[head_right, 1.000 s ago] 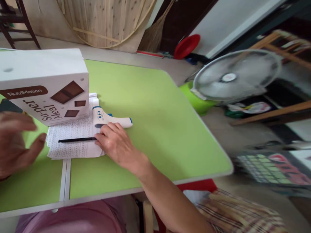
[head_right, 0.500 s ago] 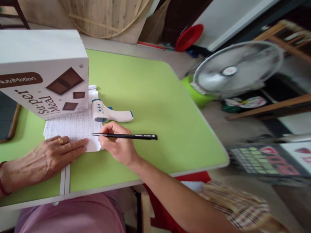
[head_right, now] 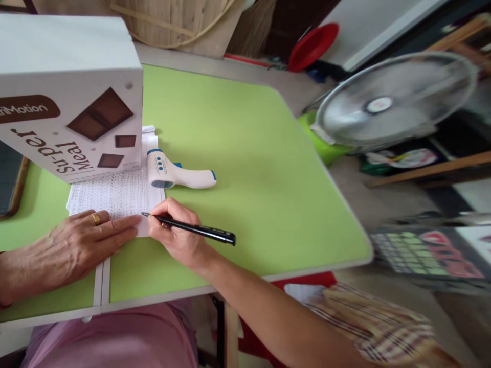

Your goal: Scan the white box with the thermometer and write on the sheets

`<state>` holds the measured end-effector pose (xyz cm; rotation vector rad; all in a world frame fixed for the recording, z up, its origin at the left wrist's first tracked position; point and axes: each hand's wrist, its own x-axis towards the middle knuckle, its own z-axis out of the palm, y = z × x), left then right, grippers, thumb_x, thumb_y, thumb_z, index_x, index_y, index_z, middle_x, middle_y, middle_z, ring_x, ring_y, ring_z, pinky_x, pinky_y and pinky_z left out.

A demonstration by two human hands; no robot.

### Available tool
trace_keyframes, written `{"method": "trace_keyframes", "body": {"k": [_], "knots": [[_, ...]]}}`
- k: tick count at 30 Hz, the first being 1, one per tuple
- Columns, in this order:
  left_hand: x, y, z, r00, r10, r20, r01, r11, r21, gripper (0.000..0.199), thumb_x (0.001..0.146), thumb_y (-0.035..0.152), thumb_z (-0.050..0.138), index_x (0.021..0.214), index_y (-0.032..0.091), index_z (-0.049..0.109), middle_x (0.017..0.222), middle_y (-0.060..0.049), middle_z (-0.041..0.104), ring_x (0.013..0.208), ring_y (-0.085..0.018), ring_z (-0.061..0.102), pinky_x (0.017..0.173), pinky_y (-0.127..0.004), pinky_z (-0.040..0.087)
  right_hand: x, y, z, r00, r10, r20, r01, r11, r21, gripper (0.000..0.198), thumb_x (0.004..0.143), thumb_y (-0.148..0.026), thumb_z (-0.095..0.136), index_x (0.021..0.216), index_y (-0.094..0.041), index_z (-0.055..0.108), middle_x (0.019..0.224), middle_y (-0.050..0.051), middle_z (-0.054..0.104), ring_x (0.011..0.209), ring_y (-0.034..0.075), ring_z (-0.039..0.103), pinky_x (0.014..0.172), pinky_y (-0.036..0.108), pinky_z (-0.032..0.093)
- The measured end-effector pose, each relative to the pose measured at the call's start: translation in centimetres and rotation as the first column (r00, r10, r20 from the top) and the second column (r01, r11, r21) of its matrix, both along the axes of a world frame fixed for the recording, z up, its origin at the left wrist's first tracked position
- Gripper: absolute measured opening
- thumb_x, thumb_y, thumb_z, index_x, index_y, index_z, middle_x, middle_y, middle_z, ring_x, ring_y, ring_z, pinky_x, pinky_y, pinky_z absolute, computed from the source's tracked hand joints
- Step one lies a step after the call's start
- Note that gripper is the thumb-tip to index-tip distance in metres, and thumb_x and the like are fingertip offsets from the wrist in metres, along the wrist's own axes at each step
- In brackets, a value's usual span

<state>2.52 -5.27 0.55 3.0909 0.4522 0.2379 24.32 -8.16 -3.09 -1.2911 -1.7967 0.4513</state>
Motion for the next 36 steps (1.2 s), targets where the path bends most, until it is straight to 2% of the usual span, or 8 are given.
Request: {"method": "trace_keyframes", "body": {"k": [10, 20, 29, 36], "knots": [[0.05, 0.00, 0.03, 1.000, 0.015, 0.001, -0.015, 1.000, -0.008, 0.035, 0.089, 0.002, 0.040, 0.115, 0.013, 0.061, 0.132, -0.009, 0.057, 0.085, -0.020, 0.059, 0.070, -0.034, 0.053, -0.10, -0.01, 0.23, 1.000, 0.019, 0.020, -0.019, 1.000, -0.018, 0.011, 0.082, -0.018, 0.054, 0.072, -0.023, 0.051, 0.061, -0.004, 0.058, 0.054, 0.011, 0.053, 0.053, 0.023, 0.046], [-0.04, -0.09, -0.26, 0.999, 0.007, 0.036, -0.007, 1.000, -0.012, 0.033, 0.087, 0.002, 0.043, 0.115, 0.011, 0.059, 0.132, -0.010, 0.058, 0.083, -0.021, 0.058, 0.071, -0.035, 0.051, -0.16, 0.10, 0.26, 1.000, 0.025, 0.006, -0.025, 1.000, -0.005, 0.013, 0.079, -0.016, 0.054, 0.069, -0.023, 0.049, 0.057, -0.006, 0.055, 0.049, 0.009, 0.050, 0.048, 0.021, 0.042], [-0.03, -0.02, -0.18, 0.998, -0.001, 0.065, 0.004, 0.999, -0.035, 0.034, 0.086, 0.001, 0.045, 0.115, 0.011, 0.058, 0.130, -0.012, 0.058, 0.083, -0.021, 0.059, 0.070, -0.035, 0.051, -0.04, 0.06, 0.17, 0.998, -0.039, 0.040, 0.039, 0.999, -0.009, 0.010, 0.079, -0.020, 0.053, 0.070, -0.023, 0.051, 0.058, -0.004, 0.058, 0.049, 0.010, 0.051, 0.050, 0.023, 0.044], [0.00, 0.00, 0.01, 1.000, 0.002, 0.013, -0.001, 1.000, -0.013, 0.033, 0.087, 0.003, 0.043, 0.113, 0.010, 0.061, 0.131, -0.010, 0.058, 0.082, -0.021, 0.059, 0.069, -0.036, 0.054, -0.01, 0.11, 0.22, 1.000, -0.005, 0.031, 0.005, 1.000, -0.002, 0.013, 0.080, -0.019, 0.055, 0.069, -0.023, 0.050, 0.057, -0.005, 0.056, 0.048, 0.009, 0.050, 0.047, 0.022, 0.042]]}}
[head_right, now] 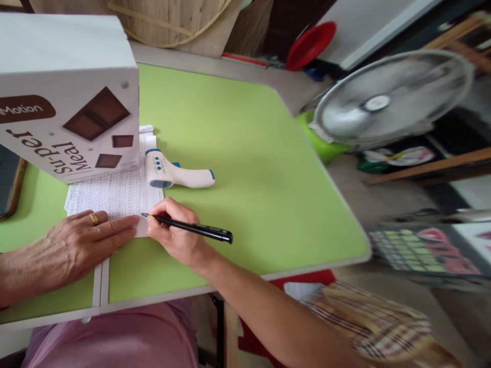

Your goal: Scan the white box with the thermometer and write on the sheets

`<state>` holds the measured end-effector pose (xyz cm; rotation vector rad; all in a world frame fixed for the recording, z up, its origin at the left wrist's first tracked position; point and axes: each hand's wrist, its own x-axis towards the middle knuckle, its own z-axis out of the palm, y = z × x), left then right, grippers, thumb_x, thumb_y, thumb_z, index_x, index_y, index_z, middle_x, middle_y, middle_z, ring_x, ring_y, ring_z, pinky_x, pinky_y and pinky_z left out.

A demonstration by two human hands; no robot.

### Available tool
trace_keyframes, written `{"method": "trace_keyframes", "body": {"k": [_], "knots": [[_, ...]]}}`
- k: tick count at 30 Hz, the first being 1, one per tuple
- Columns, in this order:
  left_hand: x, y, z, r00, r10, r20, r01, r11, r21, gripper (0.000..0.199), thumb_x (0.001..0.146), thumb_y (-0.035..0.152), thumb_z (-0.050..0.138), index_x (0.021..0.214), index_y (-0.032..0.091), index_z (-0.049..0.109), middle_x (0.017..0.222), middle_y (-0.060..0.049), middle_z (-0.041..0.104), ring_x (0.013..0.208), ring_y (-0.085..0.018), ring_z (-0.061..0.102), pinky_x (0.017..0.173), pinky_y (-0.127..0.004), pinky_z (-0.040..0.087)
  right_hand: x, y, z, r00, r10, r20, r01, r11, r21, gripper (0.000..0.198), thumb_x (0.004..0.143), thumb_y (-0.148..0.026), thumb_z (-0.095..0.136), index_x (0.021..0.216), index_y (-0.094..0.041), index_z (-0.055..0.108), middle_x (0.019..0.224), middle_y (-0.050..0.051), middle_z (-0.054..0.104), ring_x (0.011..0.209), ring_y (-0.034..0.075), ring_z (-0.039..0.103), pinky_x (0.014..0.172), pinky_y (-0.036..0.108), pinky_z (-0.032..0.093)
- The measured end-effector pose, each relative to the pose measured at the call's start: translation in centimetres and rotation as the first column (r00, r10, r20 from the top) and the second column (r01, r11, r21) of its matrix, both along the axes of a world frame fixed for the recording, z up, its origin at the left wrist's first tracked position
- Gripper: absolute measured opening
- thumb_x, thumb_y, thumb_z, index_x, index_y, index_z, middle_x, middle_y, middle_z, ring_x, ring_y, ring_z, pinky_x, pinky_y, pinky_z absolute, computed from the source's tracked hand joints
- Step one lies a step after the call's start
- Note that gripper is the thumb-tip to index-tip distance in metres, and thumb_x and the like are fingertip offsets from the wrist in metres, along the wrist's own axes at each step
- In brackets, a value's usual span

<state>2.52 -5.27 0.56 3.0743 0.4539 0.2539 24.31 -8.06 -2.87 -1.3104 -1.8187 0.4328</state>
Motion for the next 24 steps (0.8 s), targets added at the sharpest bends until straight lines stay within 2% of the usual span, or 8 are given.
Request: {"method": "trace_keyframes", "body": {"k": [24], "knots": [[-0.13, -0.02, -0.28, 1.000, -0.003, 0.016, 0.003, 1.000, 0.005, 0.032, 0.089, 0.003, 0.043, 0.116, 0.009, 0.059, 0.131, -0.009, 0.058, 0.079, -0.021, 0.056, 0.067, -0.037, 0.053, 0.06, -0.02, -0.40, 0.999, -0.044, 0.005, 0.043, 0.995, 0.087, 0.011, 0.079, -0.017, 0.054, 0.070, -0.022, 0.051, 0.056, -0.006, 0.055, 0.045, 0.008, 0.046, 0.045, 0.020, 0.039]]}}
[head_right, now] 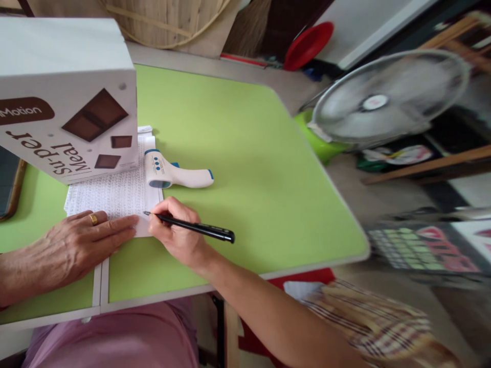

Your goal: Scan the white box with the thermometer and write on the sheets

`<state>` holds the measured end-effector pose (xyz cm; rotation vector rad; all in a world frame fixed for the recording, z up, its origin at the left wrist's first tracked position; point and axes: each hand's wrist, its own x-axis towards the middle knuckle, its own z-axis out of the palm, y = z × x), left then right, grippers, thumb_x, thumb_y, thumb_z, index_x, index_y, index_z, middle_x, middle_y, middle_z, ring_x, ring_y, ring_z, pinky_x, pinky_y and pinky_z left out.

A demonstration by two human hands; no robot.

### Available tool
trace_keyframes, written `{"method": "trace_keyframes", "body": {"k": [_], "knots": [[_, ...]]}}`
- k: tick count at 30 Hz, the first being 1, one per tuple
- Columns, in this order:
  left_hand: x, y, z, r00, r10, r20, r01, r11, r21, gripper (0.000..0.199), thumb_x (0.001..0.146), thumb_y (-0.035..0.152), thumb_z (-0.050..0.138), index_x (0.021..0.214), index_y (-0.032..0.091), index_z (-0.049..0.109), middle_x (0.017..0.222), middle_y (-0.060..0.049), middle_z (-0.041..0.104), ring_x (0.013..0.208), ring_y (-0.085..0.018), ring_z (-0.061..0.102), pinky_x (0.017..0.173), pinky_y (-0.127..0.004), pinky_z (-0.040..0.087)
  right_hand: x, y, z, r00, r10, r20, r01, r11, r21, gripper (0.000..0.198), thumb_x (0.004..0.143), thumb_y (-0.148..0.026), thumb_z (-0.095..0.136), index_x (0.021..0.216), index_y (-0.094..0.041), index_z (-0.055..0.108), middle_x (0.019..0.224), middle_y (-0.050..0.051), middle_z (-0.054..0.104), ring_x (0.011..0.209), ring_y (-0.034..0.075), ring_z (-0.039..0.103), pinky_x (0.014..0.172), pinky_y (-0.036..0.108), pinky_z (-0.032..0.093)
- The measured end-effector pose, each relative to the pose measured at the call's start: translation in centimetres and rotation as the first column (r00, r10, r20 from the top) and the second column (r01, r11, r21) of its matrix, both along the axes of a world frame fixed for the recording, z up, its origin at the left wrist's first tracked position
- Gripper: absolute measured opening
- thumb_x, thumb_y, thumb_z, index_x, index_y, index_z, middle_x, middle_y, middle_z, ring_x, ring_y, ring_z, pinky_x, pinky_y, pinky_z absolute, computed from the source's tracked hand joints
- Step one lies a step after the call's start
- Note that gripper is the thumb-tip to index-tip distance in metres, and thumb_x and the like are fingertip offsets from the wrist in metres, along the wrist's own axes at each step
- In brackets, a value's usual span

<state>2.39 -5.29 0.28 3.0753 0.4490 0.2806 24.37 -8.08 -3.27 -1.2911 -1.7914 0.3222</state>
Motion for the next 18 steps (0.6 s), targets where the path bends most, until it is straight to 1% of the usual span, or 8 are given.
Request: {"method": "trace_keyframes", "body": {"k": [6, 13, 18], "knots": [[0.01, 0.01, -0.01, 1.000, 0.003, -0.001, -0.003, 1.000, -0.005, 0.032, 0.089, 0.004, 0.044, 0.116, 0.009, 0.060, 0.132, -0.009, 0.058, 0.079, -0.022, 0.056, 0.068, -0.037, 0.054, -0.02, 0.01, 0.15, 1.000, -0.001, 0.030, 0.001, 1.000, -0.015, 0.012, 0.079, -0.018, 0.053, 0.069, -0.022, 0.049, 0.057, -0.005, 0.055, 0.049, 0.009, 0.050, 0.048, 0.021, 0.043], [0.06, 0.07, 0.13, 1.000, 0.001, 0.003, -0.001, 1.000, -0.005, 0.033, 0.088, 0.002, 0.042, 0.114, 0.010, 0.061, 0.130, -0.009, 0.059, 0.079, -0.021, 0.057, 0.067, -0.036, 0.054, 0.10, -0.05, 0.10, 1.000, 0.017, 0.023, -0.017, 0.999, -0.029, 0.012, 0.079, -0.018, 0.054, 0.068, -0.022, 0.049, 0.056, -0.005, 0.055, 0.048, 0.009, 0.049, 0.047, 0.021, 0.041], [0.12, 0.12, -0.06, 1.000, 0.002, 0.017, -0.003, 1.000, 0.014, 0.033, 0.091, 0.003, 0.038, 0.113, 0.010, 0.061, 0.129, -0.009, 0.060, 0.079, -0.020, 0.057, 0.067, -0.035, 0.053, 0.43, -0.18, -0.07, 0.999, -0.016, -0.044, 0.015, 1.000, -0.025, 0.009, 0.080, -0.019, 0.055, 0.071, -0.021, 0.053, 0.058, -0.006, 0.057, 0.045, 0.007, 0.045, 0.043, 0.020, 0.037]]}}
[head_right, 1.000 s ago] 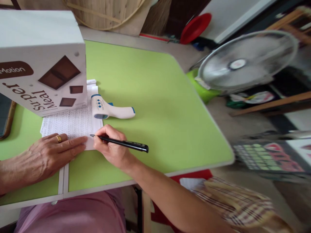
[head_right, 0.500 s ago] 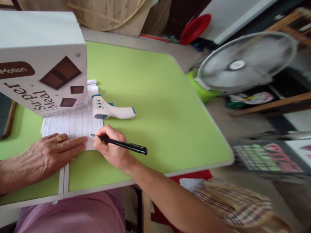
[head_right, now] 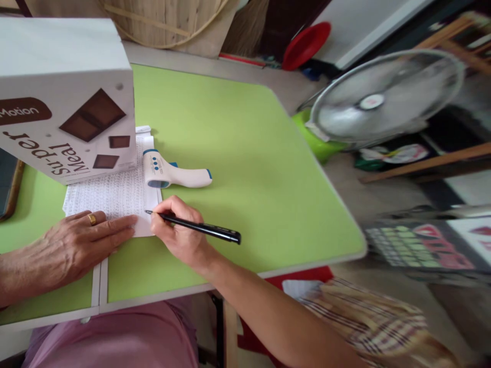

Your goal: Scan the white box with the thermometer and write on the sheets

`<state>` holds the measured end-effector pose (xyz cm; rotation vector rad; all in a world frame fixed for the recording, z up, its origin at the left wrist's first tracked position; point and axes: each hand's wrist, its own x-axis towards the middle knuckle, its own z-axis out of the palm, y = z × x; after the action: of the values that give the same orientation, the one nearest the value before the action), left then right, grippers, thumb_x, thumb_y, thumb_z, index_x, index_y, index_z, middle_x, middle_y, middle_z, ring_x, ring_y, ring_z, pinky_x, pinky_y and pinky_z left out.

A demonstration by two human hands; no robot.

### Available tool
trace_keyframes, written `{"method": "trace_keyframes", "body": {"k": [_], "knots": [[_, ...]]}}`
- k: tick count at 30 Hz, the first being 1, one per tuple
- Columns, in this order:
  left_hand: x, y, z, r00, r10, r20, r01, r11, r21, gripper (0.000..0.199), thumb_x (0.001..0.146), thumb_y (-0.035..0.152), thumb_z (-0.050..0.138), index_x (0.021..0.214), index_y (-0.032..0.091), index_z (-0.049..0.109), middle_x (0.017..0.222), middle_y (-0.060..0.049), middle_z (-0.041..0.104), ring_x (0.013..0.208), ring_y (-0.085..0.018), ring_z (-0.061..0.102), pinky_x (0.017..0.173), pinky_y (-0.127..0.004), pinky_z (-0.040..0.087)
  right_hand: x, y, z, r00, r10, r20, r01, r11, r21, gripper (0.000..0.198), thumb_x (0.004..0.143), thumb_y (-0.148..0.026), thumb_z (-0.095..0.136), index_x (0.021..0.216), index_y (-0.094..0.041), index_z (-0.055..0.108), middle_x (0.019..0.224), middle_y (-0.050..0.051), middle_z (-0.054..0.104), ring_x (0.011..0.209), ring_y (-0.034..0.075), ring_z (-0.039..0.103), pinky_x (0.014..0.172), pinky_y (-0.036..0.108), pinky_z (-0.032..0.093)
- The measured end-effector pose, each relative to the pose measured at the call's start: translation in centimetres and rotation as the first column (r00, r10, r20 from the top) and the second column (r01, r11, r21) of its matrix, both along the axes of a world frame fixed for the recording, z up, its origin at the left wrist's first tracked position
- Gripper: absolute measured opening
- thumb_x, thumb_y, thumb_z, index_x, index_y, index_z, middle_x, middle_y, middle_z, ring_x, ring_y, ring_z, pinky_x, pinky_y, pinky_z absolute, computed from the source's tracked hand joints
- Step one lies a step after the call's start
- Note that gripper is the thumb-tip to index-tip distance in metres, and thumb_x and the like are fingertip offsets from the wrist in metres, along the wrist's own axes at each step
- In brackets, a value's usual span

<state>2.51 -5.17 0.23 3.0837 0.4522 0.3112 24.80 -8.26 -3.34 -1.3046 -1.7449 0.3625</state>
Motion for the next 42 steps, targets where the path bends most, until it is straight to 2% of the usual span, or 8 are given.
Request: {"method": "trace_keyframes", "body": {"k": [6, 12, 22, 29, 42], "knots": [[-0.38, -0.08, -0.40, 1.000, -0.009, -0.006, 0.009, 1.000, -0.008, 0.034, 0.092, 0.004, 0.037, 0.118, 0.009, 0.058, 0.134, -0.010, 0.056, 0.086, -0.023, 0.058, 0.072, -0.038, 0.052, 0.07, 0.02, 0.13, 1.000, -0.025, 0.015, 0.025, 1.000, -0.007, 0.011, 0.079, -0.018, 0.055, 0.069, -0.021, 0.052, 0.056, -0.006, 0.056, 0.043, 0.007, 0.042, 0.042, 0.020, 0.035], [-0.26, -0.06, -0.33, 1.000, -0.001, 0.014, 0.000, 1.000, 0.006, 0.032, 0.093, 0.005, 0.038, 0.115, 0.010, 0.060, 0.131, -0.009, 0.059, 0.080, -0.021, 0.057, 0.067, -0.035, 0.052, -0.05, 0.01, 0.10, 0.998, -0.028, 0.051, 0.029, 1.000, -0.004, 0.012, 0.080, -0.018, 0.055, 0.069, -0.021, 0.052, 0.056, -0.006, 0.056, 0.044, 0.007, 0.043, 0.043, 0.020, 0.036], [-0.09, -0.04, 0.06, 1.000, -0.002, -0.002, 0.002, 1.000, 0.004, 0.033, 0.094, 0.005, 0.036, 0.115, 0.010, 0.061, 0.129, -0.010, 0.060, 0.080, -0.019, 0.058, 0.068, -0.034, 0.053, 0.07, -0.01, -0.02, 0.999, 0.001, 0.041, -0.001, 1.000, 0.010, 0.012, 0.079, -0.018, 0.055, 0.068, -0.021, 0.051, 0.055, -0.006, 0.054, 0.044, 0.007, 0.044, 0.043, 0.020, 0.036], [-0.41, -0.09, -0.48, 1.000, -0.008, -0.017, 0.008, 1.000, -0.006, 0.035, 0.091, 0.004, 0.038, 0.119, 0.009, 0.057, 0.135, -0.012, 0.055, 0.089, -0.023, 0.059, 0.073, -0.038, 0.052, 0.10, -0.05, -0.06, 1.000, -0.020, -0.003, 0.020, 1.000, -0.015, 0.009, 0.079, -0.019, 0.056, 0.071, -0.021, 0.054, 0.058, -0.005, 0.058, 0.044, 0.008, 0.045, 0.042, 0.021, 0.037], [-0.04, -0.06, -0.08, 1.000, 0.001, -0.003, -0.001, 1.000, 0.008, 0.032, 0.092, 0.004, 0.039, 0.115, 0.010, 0.060, 0.130, -0.010, 0.059, 0.078, -0.020, 0.057, 0.067, -0.035, 0.053, -0.11, 0.06, -0.09, 1.000, -0.008, 0.015, 0.008, 1.000, -0.023, 0.010, 0.079, -0.018, 0.056, 0.069, -0.021, 0.053, 0.057, -0.006, 0.057, 0.043, 0.007, 0.043, 0.043, 0.020, 0.037]]}}
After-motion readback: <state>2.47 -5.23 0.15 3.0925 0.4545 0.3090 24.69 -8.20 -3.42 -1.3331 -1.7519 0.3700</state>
